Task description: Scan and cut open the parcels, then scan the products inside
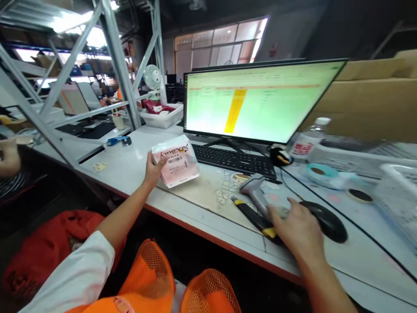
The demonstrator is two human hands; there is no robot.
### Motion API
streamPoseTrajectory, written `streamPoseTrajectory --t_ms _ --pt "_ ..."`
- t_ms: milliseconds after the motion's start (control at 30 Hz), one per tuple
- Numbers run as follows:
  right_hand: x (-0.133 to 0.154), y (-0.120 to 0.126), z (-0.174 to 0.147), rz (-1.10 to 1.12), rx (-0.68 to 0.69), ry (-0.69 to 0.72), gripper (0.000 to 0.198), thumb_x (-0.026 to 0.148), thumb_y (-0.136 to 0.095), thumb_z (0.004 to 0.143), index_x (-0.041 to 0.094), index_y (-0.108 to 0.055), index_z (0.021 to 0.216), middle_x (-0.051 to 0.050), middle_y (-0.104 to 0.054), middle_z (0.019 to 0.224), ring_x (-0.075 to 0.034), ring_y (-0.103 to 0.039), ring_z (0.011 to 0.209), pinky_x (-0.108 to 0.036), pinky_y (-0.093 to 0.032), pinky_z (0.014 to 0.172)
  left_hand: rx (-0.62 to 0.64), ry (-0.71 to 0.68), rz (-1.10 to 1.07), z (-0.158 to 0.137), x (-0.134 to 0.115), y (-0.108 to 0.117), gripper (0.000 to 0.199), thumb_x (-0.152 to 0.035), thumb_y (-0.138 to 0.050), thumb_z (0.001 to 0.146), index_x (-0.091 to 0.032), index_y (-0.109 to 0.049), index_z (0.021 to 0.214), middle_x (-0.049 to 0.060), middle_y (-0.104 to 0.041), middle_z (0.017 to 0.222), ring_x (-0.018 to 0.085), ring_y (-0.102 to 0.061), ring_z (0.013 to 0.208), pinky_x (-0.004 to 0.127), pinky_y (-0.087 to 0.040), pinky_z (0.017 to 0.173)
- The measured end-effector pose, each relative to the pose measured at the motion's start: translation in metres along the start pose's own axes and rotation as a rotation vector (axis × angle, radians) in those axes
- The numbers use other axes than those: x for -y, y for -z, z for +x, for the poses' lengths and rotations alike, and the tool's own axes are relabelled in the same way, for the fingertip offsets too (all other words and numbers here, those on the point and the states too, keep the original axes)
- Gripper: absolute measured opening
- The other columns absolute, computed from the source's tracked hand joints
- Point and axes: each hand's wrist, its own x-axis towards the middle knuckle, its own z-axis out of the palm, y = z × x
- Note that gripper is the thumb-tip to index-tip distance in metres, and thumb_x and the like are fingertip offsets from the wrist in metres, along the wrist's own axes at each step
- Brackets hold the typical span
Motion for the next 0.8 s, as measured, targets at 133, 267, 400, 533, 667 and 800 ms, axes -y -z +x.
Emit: streamPoseTrajectory --t_ms 133,267,400,533,667,800 --pt "0.000 -0.016 0.001 0.062 0.128 -0.054 0.084 0.065 -0.043 0.092 0.005 -0.052 0.150 -0.027 -0.070 0.126 -0.040 -0.067 0.109 -0.047 -0.047 0.090 0.120 0.088 0.131 -0.007 0.027 -0.033 0.064 -0.044 -0.077 0.089 -0.022 -0.043 0.139 0.012 -0.066 0.135 0.026 -0.065 0.127 0.035 -0.053 0.109" --pt "0.014 -0.027 0.002 -0.038 0.111 0.020 0.084 0.068 -0.047 0.092 0.008 -0.052 0.150 -0.025 -0.072 0.119 -0.038 -0.069 0.101 -0.046 -0.049 0.085 0.276 0.134 0.166 -0.017 0.043 -0.032 0.072 -0.043 -0.083 0.084 -0.024 -0.044 0.142 0.010 -0.069 0.133 0.026 -0.066 0.125 0.038 -0.054 0.107" --pt "0.037 -0.032 0.011 -0.125 0.108 0.073 0.066 0.046 -0.050 0.090 0.006 -0.056 0.142 -0.025 -0.070 0.123 -0.039 -0.068 0.106 -0.047 -0.052 0.085 0.335 0.229 0.221 -0.021 0.048 -0.024 0.077 -0.042 -0.092 0.073 -0.022 -0.052 0.135 0.011 -0.071 0.132 0.029 -0.066 0.125 0.040 -0.054 0.106" --pt "0.048 -0.014 0.018 -0.115 0.165 0.015 0.056 0.041 -0.052 0.087 0.009 -0.064 0.130 -0.024 -0.072 0.113 -0.038 -0.069 0.096 -0.049 -0.053 0.082 0.318 0.277 0.303 -0.020 0.046 -0.024 0.069 -0.043 -0.092 0.073 -0.021 -0.060 0.130 0.012 -0.072 0.131 0.032 -0.068 0.122 0.042 -0.056 0.102" --pt "0.046 0.028 -0.001 0.157 0.230 0.122 0.048 0.056 -0.061 0.080 0.021 -0.073 0.111 -0.011 -0.074 0.091 -0.032 -0.069 0.081 -0.044 -0.055 0.075 0.288 0.257 0.345 -0.020 0.043 -0.027 0.065 -0.044 -0.093 0.072 -0.021 -0.062 0.125 0.012 -0.074 0.127 0.032 -0.069 0.118 0.043 -0.057 0.099" --pt "0.056 0.064 -0.039 0.497 0.262 0.337 0.048 0.072 -0.069 0.069 0.026 -0.074 0.083 -0.007 -0.075 0.087 -0.029 -0.069 0.080 -0.039 -0.058 0.067 0.277 0.251 0.415 -0.022 0.039 -0.031 0.062 -0.045 -0.092 0.073 -0.022 -0.062 0.123 0.013 -0.073 0.127 0.034 -0.069 0.117 0.045 -0.057 0.099"
